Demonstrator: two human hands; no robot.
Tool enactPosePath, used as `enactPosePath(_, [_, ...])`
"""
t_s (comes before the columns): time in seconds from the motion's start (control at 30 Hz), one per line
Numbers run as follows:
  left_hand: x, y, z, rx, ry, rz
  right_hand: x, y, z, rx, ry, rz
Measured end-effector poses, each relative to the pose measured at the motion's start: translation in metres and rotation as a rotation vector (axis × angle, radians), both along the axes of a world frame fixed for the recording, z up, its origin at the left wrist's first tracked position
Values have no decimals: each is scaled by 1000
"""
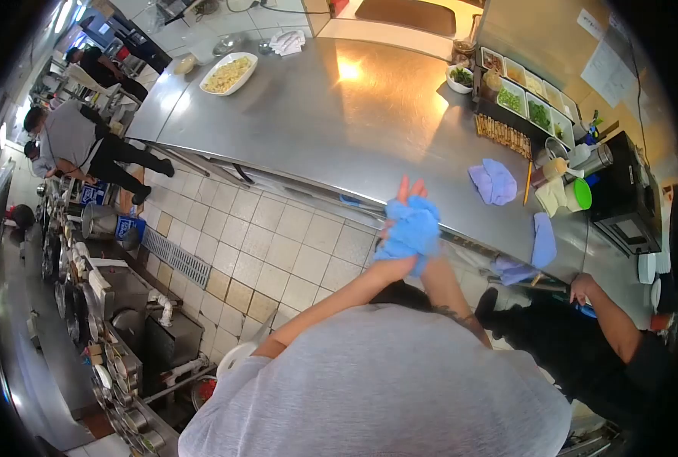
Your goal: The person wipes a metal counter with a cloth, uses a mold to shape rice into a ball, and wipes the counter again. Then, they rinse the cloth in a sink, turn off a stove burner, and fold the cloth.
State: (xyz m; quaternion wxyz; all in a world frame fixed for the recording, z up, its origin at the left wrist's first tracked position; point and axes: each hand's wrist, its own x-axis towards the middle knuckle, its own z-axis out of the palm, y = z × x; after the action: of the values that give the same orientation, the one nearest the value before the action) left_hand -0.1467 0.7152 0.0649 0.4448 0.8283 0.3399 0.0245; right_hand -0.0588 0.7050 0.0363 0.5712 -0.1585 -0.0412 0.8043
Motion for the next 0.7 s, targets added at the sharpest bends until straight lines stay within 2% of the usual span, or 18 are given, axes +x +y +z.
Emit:
enactPosePath(0.03, [4, 4, -4, -42, 41, -46, 6, 4, -6, -15, 1, 2])
enactPosePath(0.07, [8, 8, -7, -53, 42, -40, 11, 10, -14, 66, -158, -193])
enactPosePath(0.1, [11, 14, -10, -52, -236, 1, 19, 18, -22, 154, -316, -387])
enactPosePath(0.13, [14, 21, -11, -44, -514, 40, 37, 30, -31, 152, -314, -386])
enactPosePath(0.17, [12, 27, -14, -47, -509, 36, 63, 46, -42, 69, -498, -557])
enactPosePath(0.23, [-1, 41, -26, -113, -405, -363, 111, 80, -58, -124, -871, -905])
enactPosePath(0.27, [-6, 48, -40, -294, -446, -265, 128, 89, -36, -78, -1122, -858])
enactPosePath(0.3, [-10, 61, -46, -324, -427, -140, 146, 95, -16, -42, -1373, -794])
enactPosePath(0.33, [-14, 79, -53, -358, -402, -20, 161, 111, -25, 152, -1702, -790])
enactPosePath(0.37, [-14, 98, -63, -209, -487, 84, 174, 118, -34, 353, -2029, -753])
enactPosePath(0.4, [-10, 114, -52, -505, -552, 276, 162, 118, -18, 316, -2054, -485])
enactPosePath(0.43, [-5, 128, -48, -772, -671, 449, 138, 118, -2, 200, -2035, -353])
enactPosePath(0.47, [-3, 142, -47, -963, -780, 453, 130, 122, -29, 341, -2041, -276])
enactPosePath(0.53, [4, 163, -58, -1483, -1072, 436, 91, 112, -25, 751, -2293, -8])
enactPosePath(0.57, [6, 166, -59, -1505, -1063, 424, 75, 101, 7, 662, -2230, 301])
enactPosePath(0.63, [4, 176, -63, -1687, -1056, 385, 70, 101, 10, 454, -2121, 125])
enactPosePath(0.67, [1, 181, -63, -1686, -1044, 395, 74, 105, 2, 449, -2109, 123])
enactPosePath(0.7, [-3, 185, -64, -1591, -996, 368, 85, 108, -13, 285, -1820, -82])
